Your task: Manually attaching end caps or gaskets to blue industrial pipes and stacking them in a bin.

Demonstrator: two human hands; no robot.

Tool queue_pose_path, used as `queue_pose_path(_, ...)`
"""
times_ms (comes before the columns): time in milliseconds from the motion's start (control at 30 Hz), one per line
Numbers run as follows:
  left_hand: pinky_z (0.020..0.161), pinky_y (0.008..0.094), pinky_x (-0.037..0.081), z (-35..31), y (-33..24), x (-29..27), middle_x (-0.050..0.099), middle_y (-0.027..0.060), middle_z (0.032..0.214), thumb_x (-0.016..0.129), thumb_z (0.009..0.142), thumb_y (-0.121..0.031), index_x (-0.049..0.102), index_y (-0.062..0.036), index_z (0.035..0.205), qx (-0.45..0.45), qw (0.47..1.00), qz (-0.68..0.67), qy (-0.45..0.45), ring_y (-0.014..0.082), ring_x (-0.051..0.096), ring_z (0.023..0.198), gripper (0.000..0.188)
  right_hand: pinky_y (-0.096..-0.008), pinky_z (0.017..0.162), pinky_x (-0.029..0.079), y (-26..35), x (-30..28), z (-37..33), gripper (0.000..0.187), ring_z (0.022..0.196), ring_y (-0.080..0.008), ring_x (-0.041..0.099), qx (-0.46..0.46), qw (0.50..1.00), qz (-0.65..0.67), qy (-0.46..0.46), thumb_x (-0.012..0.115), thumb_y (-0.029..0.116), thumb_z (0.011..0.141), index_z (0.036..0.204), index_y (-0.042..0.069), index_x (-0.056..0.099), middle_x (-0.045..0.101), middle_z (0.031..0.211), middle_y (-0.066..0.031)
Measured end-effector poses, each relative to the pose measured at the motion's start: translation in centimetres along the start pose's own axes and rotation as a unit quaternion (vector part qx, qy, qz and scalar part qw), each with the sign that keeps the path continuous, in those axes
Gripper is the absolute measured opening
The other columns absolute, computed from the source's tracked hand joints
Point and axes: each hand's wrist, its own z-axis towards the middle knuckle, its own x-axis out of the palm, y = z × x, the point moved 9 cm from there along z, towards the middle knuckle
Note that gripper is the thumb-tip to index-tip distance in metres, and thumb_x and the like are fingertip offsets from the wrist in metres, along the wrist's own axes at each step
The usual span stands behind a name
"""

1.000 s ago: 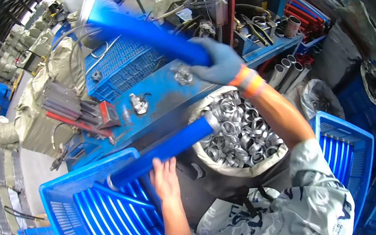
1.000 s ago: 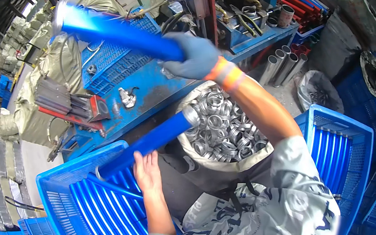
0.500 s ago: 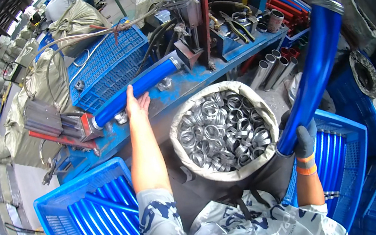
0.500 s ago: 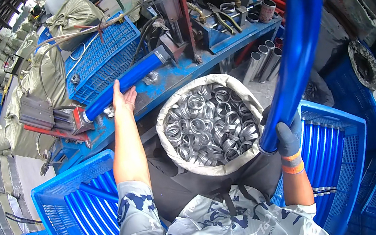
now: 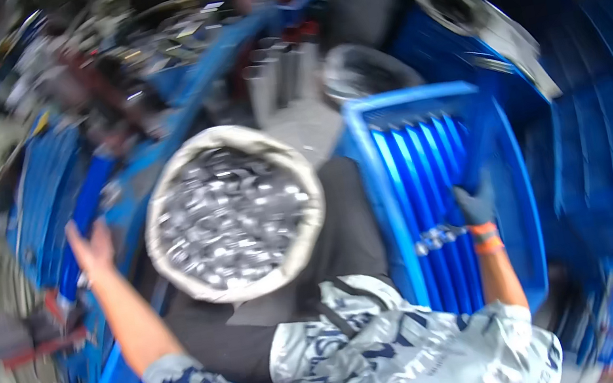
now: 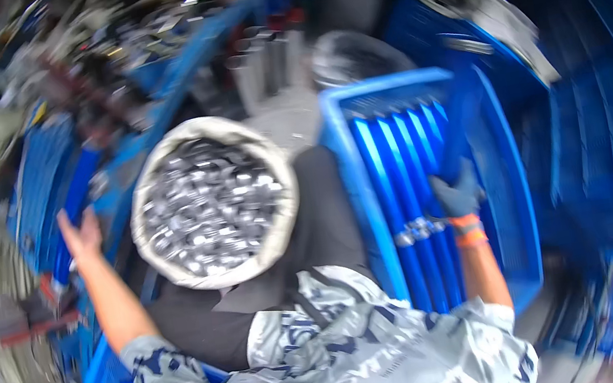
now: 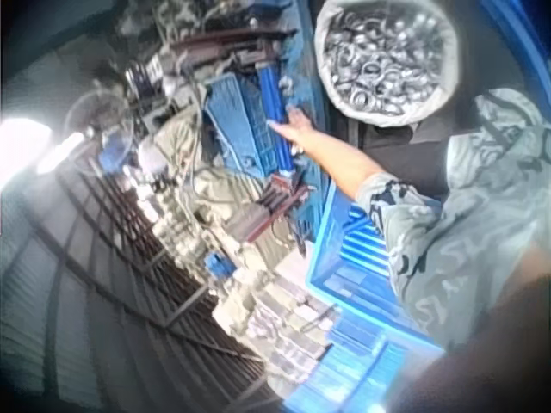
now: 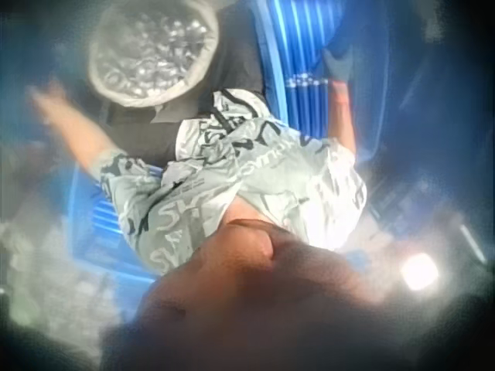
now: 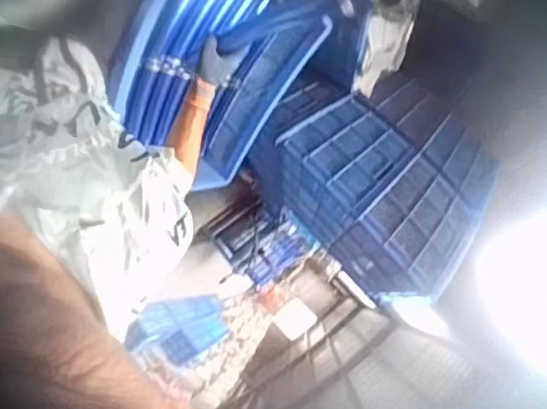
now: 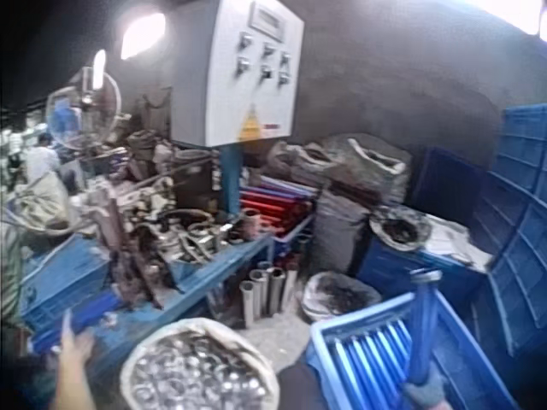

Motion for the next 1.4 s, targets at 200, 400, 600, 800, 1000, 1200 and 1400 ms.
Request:
queue_pose_path(200, 0.093, 0.037, 0.069, -0.8, 0.1, 2.8, 0.068, 0.0237, 0.154, 0.088, 0.097, -0.061, 0.046, 0.0137, 0.159, -0.153, 0.985, 0.023, -0.072, 0.0334, 0.078, 0.121, 0.106, -0.0468, 0.119, 0.053, -5.6, 8.3, -6.3, 0.106, 0.143, -0.0403, 0.068, 0.08, 0.98, 0.047, 0.177, 0.089, 0.04, 0.095, 0.177, 0.001, 0.034, 0.065, 0.156, -0.0327)
queue_pose_path(400, 0.106, 0.0355, 0.053, -14.0, 9.3, 10.0, 0.065, 0.0149, 0.155, 0.076, 0.109, -0.057, 0.044, -0.0025, 0.169, -0.012, 0.986, 0.155, -0.05, 0.0265, 0.066, 0.14, 0.087, -0.0615, 0.11, 0.055, -14.5, 7.3, -5.3, 0.094, 0.132, -0.0552, 0.068, 0.103, 0.972, -0.153, 0.148, 0.058, 0.066, 0.109, 0.176, 0.004, 0.034, 0.063, 0.153, -0.0368)
queue_pose_path(600, 0.112, 0.0405, 0.051, -22.9, 8.9, -1.7, 0.062, 0.0106, 0.161, 0.074, 0.111, -0.05, 0.045, -0.0036, 0.17, -0.024, 0.981, 0.146, -0.124, 0.0251, 0.06, 0.145, 0.08, -0.0617, 0.106, 0.057, -17.3, 9.4, -3.5, 0.072, 0.126, -0.0523, 0.071, 0.07, 0.984, -0.125, 0.104, 0.056, 0.052, 0.113, 0.173, 0.015, 0.044, 0.069, 0.145, -0.0291)
queue_pose_path(800, 0.084, 0.0346, 0.064, -36.2, 7.0, -11.2, 0.078, 0.0238, 0.131, 0.073, 0.113, -0.029, 0.059, 0.0028, 0.154, 0.124, 0.899, 0.32, -0.273, 0.0291, 0.08, 0.108, 0.053, -0.056, 0.112, 0.056, -13.6, 12.5, 0.3, 0.071, 0.132, -0.047, 0.07, 0.045, 0.971, -0.156, 0.173, 0.065, 0.055, 0.105, 0.164, 0.014, 0.06, 0.07, 0.148, -0.0256)
queue_pose_path(1000, 0.108, 0.0445, 0.059, -42.3, 9.7, 2.9, 0.085, 0.0134, 0.116, 0.08, 0.106, -0.024, 0.082, -0.0061, 0.124, 0.228, 0.761, 0.541, -0.276, 0.0286, 0.078, 0.121, 0.026, -0.0434, 0.118, 0.054, 26.3, 13.7, -2.8, 0.047, 0.138, -0.0337, 0.07, -0.307, 0.913, 0.193, 0.185, 0.075, 0.008, 0.105, 0.151, -0.001, 0.069, 0.073, 0.149, -0.0224)
queue_pose_path(1200, 0.099, 0.0396, 0.058, -49.7, 3.3, -16.1, 0.076, 0.0157, 0.117, 0.084, 0.103, -0.02, 0.073, 0.0018, 0.123, 0.325, 0.671, 0.468, -0.474, 0.0265, 0.074, 0.11, 0.032, -0.0594, 0.126, 0.043, 39.4, 33.8, -19.3, 0.097, 0.155, -0.0423, 0.052, -0.593, 0.76, -0.088, 0.25, 0.089, 0.05, 0.091, 0.171, 0.012, 0.049, 0.052, 0.171, -0.022)
queue_pose_path(1400, 0.117, 0.0555, 0.055, -62.4, 11.1, -43.1, 0.073, 0.027, 0.142, 0.093, 0.083, -0.053, 0.062, -0.0008, 0.153, -0.064, 0.621, 0.416, -0.662, 0.0473, 0.069, 0.135, 0.092, -0.0585, 0.123, 0.042, 37.5, 44.2, -23.8, 0.091, 0.139, -0.0434, 0.064, -0.548, 0.717, -0.032, 0.429, 0.086, 0.057, 0.091, 0.162, 0.008, 0.057, 0.068, 0.153, -0.0225)
